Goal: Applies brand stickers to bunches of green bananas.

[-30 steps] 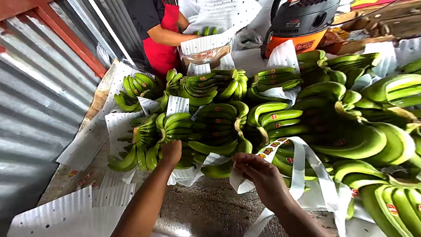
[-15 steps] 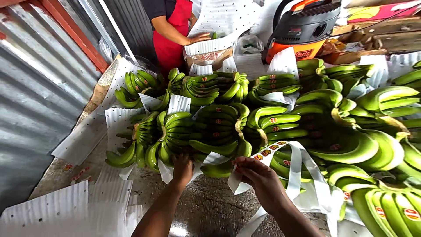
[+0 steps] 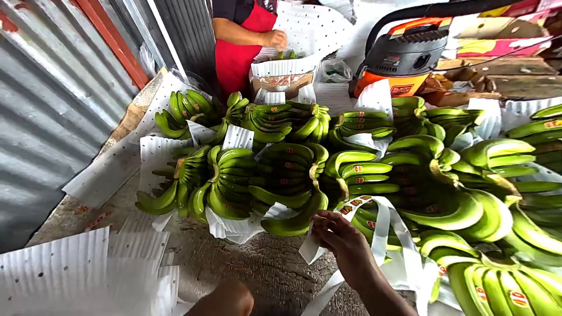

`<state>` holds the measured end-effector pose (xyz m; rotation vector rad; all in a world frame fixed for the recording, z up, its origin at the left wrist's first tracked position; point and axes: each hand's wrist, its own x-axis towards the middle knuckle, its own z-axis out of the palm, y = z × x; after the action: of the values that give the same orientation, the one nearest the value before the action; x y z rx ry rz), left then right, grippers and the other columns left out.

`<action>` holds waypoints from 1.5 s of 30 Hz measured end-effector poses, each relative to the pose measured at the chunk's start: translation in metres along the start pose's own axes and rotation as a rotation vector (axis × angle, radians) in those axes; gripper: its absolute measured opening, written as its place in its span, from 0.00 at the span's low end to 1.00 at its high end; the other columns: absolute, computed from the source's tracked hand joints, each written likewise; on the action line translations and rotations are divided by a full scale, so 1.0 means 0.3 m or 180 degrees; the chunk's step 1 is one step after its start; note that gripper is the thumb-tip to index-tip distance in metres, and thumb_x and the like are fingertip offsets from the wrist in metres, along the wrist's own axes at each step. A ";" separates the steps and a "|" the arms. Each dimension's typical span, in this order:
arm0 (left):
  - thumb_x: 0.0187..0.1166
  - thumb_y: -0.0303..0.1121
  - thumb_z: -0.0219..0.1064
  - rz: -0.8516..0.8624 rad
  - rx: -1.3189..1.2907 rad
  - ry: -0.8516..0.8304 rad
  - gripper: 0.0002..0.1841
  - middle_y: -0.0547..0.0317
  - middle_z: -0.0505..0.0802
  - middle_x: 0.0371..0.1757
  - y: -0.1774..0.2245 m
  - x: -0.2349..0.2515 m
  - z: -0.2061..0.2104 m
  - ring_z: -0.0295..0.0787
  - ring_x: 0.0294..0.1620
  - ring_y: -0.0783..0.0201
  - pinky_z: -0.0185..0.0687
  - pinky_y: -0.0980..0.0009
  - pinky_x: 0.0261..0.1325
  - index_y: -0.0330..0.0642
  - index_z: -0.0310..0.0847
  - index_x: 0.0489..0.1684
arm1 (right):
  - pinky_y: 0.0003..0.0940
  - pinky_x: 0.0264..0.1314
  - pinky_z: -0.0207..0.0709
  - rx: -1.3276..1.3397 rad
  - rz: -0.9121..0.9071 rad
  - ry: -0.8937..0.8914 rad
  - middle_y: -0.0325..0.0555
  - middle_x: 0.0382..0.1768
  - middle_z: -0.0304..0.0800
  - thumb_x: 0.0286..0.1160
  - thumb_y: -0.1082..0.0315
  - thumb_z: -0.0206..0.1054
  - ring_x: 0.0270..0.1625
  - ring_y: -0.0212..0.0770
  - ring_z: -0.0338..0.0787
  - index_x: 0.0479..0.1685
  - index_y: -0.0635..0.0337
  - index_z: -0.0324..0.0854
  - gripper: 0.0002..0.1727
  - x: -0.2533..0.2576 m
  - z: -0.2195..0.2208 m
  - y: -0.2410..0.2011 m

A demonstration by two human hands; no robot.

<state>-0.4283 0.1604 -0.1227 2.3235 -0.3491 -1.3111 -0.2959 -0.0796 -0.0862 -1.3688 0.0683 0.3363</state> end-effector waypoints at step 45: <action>0.81 0.25 0.63 -0.2640 0.0080 0.2265 0.21 0.36 0.88 0.68 -0.211 0.372 -0.693 0.85 0.72 0.39 0.81 0.40 0.67 0.33 0.76 0.73 | 0.26 0.44 0.88 0.0149 0.0283 0.0217 0.44 0.44 0.94 0.75 0.80 0.59 0.42 0.33 0.93 0.50 0.66 0.87 0.13 -0.012 0.010 0.016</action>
<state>-0.1926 0.2209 -0.1437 2.8629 0.9026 -0.6374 -0.3012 -0.0766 -0.0891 -1.3333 0.1929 0.3604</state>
